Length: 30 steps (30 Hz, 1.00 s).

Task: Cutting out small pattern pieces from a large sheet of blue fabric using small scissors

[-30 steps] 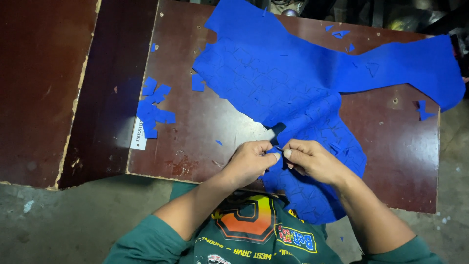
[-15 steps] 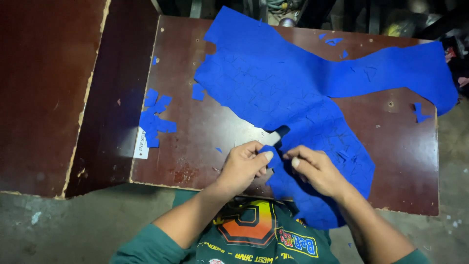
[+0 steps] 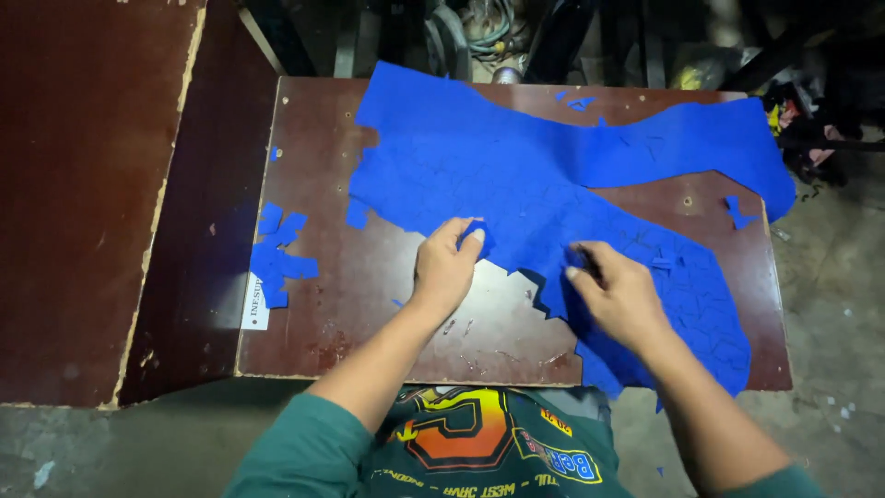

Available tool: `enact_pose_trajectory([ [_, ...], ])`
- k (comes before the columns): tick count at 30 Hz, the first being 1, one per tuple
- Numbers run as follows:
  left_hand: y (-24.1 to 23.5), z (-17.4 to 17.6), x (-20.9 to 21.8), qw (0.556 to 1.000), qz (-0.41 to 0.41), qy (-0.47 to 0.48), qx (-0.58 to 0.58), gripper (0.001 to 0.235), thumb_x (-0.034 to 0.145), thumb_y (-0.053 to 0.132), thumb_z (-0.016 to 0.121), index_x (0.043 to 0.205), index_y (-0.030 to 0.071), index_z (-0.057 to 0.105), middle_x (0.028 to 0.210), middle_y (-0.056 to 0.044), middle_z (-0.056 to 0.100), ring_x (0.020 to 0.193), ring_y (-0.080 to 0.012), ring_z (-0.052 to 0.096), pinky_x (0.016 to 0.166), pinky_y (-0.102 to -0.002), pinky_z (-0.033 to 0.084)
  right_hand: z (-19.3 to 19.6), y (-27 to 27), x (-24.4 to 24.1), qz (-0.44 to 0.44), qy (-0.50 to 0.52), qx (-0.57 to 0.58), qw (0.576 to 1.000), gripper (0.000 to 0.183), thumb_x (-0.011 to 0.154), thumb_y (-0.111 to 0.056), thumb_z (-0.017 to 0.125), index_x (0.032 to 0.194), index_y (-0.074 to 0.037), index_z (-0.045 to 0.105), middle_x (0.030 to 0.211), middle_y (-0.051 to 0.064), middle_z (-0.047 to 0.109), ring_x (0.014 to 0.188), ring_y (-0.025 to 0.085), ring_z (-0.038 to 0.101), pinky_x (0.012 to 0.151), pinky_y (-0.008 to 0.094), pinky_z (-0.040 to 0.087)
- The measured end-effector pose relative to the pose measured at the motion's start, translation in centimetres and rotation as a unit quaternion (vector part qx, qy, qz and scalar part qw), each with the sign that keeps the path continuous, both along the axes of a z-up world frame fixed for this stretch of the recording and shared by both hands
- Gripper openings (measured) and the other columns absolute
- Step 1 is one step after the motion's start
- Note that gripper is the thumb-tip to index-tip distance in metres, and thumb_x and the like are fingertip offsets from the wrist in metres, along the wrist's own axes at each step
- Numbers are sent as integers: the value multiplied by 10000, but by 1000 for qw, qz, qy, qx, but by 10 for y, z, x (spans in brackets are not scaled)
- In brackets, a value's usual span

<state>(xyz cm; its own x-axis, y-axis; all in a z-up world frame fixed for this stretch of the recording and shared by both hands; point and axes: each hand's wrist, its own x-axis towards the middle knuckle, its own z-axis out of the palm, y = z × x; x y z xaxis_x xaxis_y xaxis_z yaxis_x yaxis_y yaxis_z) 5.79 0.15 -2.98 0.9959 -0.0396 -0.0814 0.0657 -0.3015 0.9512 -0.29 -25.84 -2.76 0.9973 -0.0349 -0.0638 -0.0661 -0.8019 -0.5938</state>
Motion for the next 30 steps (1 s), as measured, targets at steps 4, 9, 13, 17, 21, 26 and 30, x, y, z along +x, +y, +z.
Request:
enact_pose_trajectory([
  [4, -2, -19, -9, 995, 2, 94, 25, 242, 927, 320, 644, 1033, 149, 780, 1001, -100, 777, 1054, -340, 709, 926, -470, 536, -32, -5, 6, 45, -25, -133, 990, 420, 887, -321, 710, 1297, -245, 668, 1089, 49, 749, 1001, 285, 739, 829, 429, 589],
  [9, -3, -20, -25, 984, 39, 162, -62, 178, 912, 265, 660, 796, 142, 717, 628, -14, 639, 666, -153, 589, 657, -289, 468, -25, -6, 9, 67, -6, -166, 984, 434, 889, -358, 684, 1316, -306, 628, 1092, -1, 721, 1032, 254, 727, 832, 413, 593],
  [13, -12, -14, -25, 977, 5, 140, -161, 176, 907, 207, 676, 754, 124, 654, 566, 21, 545, 605, -102, 513, 582, -223, 402, -15, 2, 7, 60, 4, -165, 984, 421, 906, -365, 669, 1319, -299, 621, 1091, -5, 717, 1022, 258, 729, 813, 415, 594],
  [17, -31, -27, 1, 989, -25, 133, -57, 203, 896, 335, 671, 923, 136, 701, 820, -71, 686, 841, -225, 622, 744, -362, 491, -23, 1, 6, 70, 2, -198, 978, 412, 877, -400, 676, 1281, -344, 619, 1026, -46, 695, 994, 222, 727, 798, 388, 596],
  [21, -81, 3, 5, 992, -106, 14, 71, 313, 909, 290, 651, 1138, 102, 751, 1084, -141, 755, 1109, -369, 700, 950, -495, 543, -58, -15, 11, 75, -10, -245, 967, 341, 850, -436, 666, 1147, -279, 603, 1007, -23, 670, 1004, 232, 715, 797, 390, 587],
  [26, -216, -5, 9, 987, -21, -27, 154, 252, 947, 189, 616, 1052, 41, 791, 1003, -191, 765, 1040, -389, 722, 921, -530, 523, -99, 2, 21, 143, -30, -142, 979, 311, 846, -387, 672, 1117, -243, 621, 983, -1, 688, 969, 220, 725, 786, 366, 589],
  [30, -161, 82, 66, 986, 34, 25, 159, 307, 956, 179, 567, 1070, 26, 809, 1064, -211, 766, 1090, -414, 690, 973, -547, 459, -138, 50, 56, 210, -54, -16, 976, 282, 842, -339, 678, 1087, -206, 638, 958, 22, 705, 933, 209, 735, 775, 342, 591],
])
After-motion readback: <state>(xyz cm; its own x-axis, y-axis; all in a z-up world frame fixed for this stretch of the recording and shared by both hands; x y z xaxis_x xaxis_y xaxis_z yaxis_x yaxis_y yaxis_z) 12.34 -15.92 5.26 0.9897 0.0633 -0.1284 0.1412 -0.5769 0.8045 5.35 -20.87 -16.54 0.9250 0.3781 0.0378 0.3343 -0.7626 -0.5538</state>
